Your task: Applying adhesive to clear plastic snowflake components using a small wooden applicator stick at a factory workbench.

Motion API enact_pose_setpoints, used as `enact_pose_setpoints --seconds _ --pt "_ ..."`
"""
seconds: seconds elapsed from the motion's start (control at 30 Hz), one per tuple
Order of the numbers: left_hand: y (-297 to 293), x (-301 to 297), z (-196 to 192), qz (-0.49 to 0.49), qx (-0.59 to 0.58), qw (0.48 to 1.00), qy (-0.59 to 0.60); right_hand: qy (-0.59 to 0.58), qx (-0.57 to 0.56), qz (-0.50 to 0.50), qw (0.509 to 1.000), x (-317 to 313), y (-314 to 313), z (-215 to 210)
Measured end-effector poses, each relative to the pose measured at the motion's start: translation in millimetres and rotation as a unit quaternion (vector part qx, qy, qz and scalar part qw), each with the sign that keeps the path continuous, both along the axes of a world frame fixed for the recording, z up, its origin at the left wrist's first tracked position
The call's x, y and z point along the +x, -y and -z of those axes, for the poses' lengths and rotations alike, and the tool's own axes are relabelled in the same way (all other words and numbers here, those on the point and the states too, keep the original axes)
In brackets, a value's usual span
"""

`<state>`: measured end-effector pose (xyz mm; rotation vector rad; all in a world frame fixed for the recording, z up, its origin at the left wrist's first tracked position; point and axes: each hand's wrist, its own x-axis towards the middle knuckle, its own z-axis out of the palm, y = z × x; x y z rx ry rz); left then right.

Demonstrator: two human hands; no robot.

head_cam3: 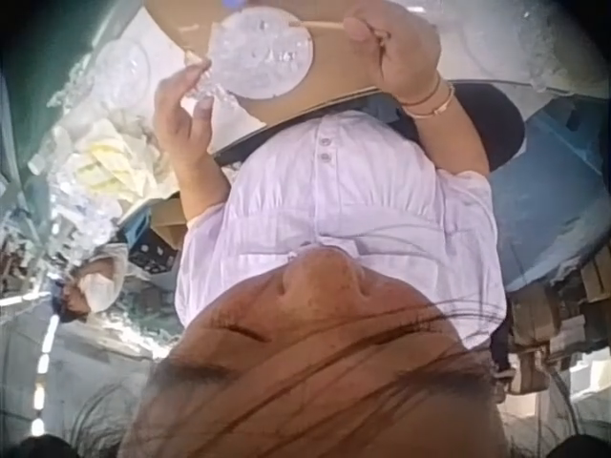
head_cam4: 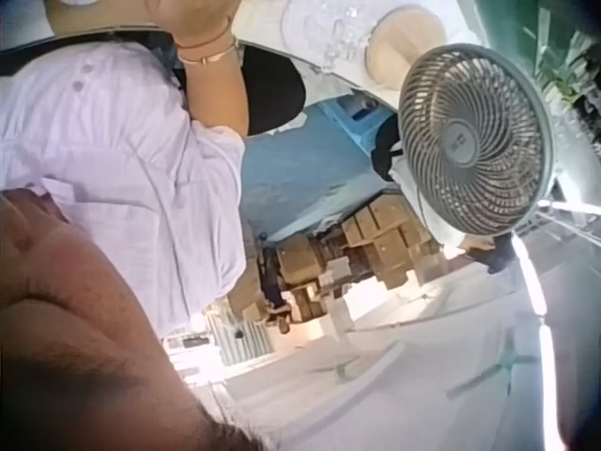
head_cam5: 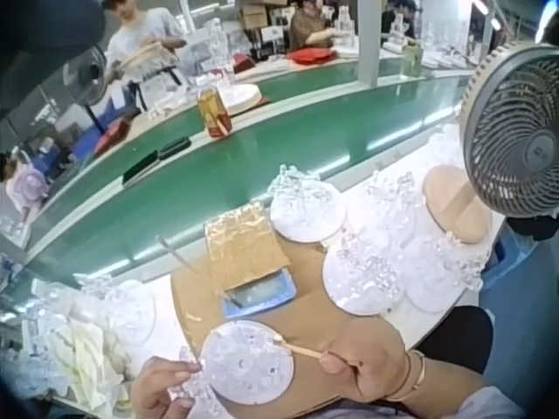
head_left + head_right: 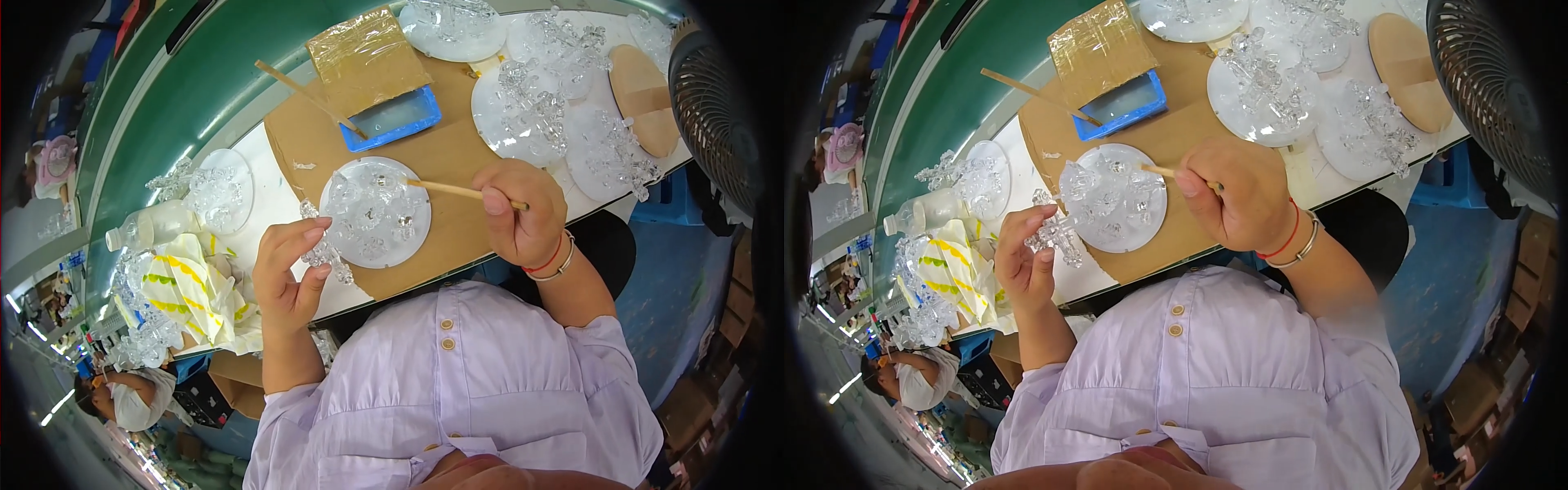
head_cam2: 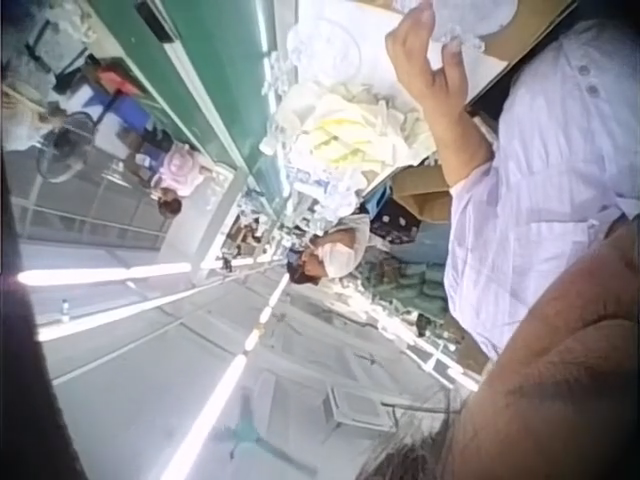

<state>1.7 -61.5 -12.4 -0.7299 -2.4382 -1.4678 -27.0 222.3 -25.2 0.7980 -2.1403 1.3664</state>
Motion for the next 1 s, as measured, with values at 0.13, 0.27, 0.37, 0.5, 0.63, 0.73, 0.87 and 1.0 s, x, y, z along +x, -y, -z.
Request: enact_pose_setpoints --seconds 0.13,0.27,0.37,0.5,0.63,0.73,0.87,1.0 --pt "0 1 3 -0.006 0.010 1.000 -0.009 -0.001 0.008 0.007 1.000 5 -2 -4" --pt "-1 -1 3 -0.005 0.008 1.000 -0.009 -0.022 -0.029 0.010 0.999 -4 3 -1" --pt "0 -1 4 -0.007 0.012 1.000 -0.013 -0.016 -0.006 0.002 1.000 -4 2 -2" --pt "1 1 7 -0.019 0.008 0.999 -0.026 -0.011 0.002 0.013 1.000 2 -5 -10" --pt "-2 7 11 -0.077 0.034 0.996 -0.033 -0.066 -0.040 0.028 0.997 -13 -5 -23" --pt "-4 11 11 -0.102 -0.016 0.993 -0.063 -0.082 0.002 0.078 0.994 -29 8 -32" --pt "-2 11 14 -0.111 -0.017 0.991 -0.067 -0.094 0.054 0.107 0.988 -46 17 -24" --pt "-2 9 19 -0.109 -0.016 0.989 -0.098 -0.085 0.028 0.102 0.991 -53 27 -21"
